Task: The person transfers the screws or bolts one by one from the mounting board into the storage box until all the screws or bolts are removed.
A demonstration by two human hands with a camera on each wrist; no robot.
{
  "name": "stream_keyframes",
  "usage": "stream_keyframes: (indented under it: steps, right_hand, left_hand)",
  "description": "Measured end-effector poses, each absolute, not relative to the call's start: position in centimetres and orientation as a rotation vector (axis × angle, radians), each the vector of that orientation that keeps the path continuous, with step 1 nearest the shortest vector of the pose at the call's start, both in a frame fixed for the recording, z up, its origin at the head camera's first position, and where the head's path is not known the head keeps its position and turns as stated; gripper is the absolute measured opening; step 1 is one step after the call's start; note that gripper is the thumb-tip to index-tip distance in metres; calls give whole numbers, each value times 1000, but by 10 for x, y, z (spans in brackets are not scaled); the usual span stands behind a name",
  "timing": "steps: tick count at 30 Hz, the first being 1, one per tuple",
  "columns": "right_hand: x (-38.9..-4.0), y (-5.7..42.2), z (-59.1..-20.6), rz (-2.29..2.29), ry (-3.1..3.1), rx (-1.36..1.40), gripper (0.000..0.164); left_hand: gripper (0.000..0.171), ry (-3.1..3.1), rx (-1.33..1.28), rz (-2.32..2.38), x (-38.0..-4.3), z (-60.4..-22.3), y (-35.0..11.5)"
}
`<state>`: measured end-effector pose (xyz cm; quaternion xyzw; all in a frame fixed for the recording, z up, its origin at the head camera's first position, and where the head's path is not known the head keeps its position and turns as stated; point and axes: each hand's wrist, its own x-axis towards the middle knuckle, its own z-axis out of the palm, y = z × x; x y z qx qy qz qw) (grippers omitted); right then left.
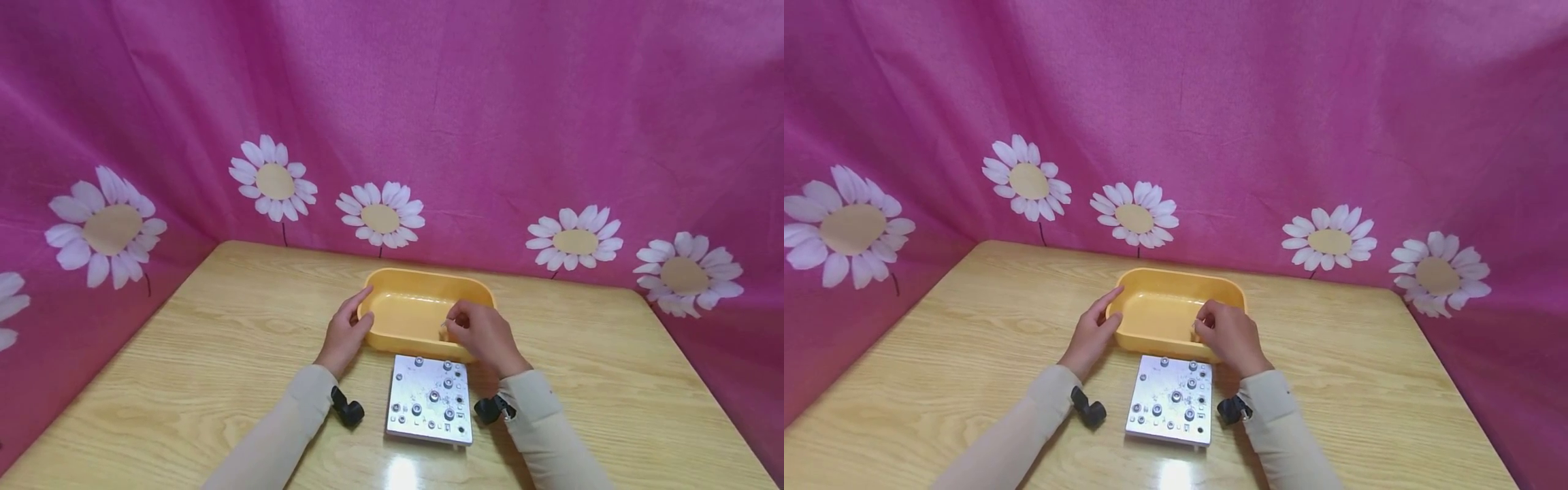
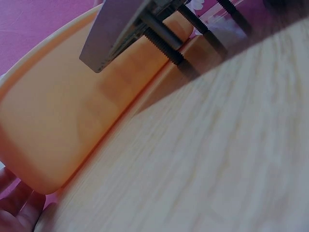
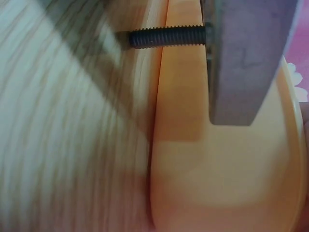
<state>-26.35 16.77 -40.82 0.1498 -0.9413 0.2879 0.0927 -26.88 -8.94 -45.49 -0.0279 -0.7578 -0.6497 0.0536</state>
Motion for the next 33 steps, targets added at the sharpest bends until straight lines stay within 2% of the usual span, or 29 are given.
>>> stream_keyframes:
  steps: [4,11,14,24,33]
  right_hand:
    - [-263,167,-408,841,-2807,425,7]
    - [-262,168,-408,868,-2835,363,39]
    - [-263,168,-408,880,-2808,393,43]
    - [-260,178,-398,1145,-2742,509,44]
    - [-240,181,-369,1145,-2828,666,27]
  left_hand:
    - [48,-2300,-86,-1966,-269,-456,-89]
    - [49,-2314,-90,-1940,-268,-456,-88]
    - [49,-2316,-92,-1931,-268,-455,-89]
    - [48,-2320,-92,-1943,-270,-454,-89]
    - [48,-2346,-79,-1939,-268,-453,-88]
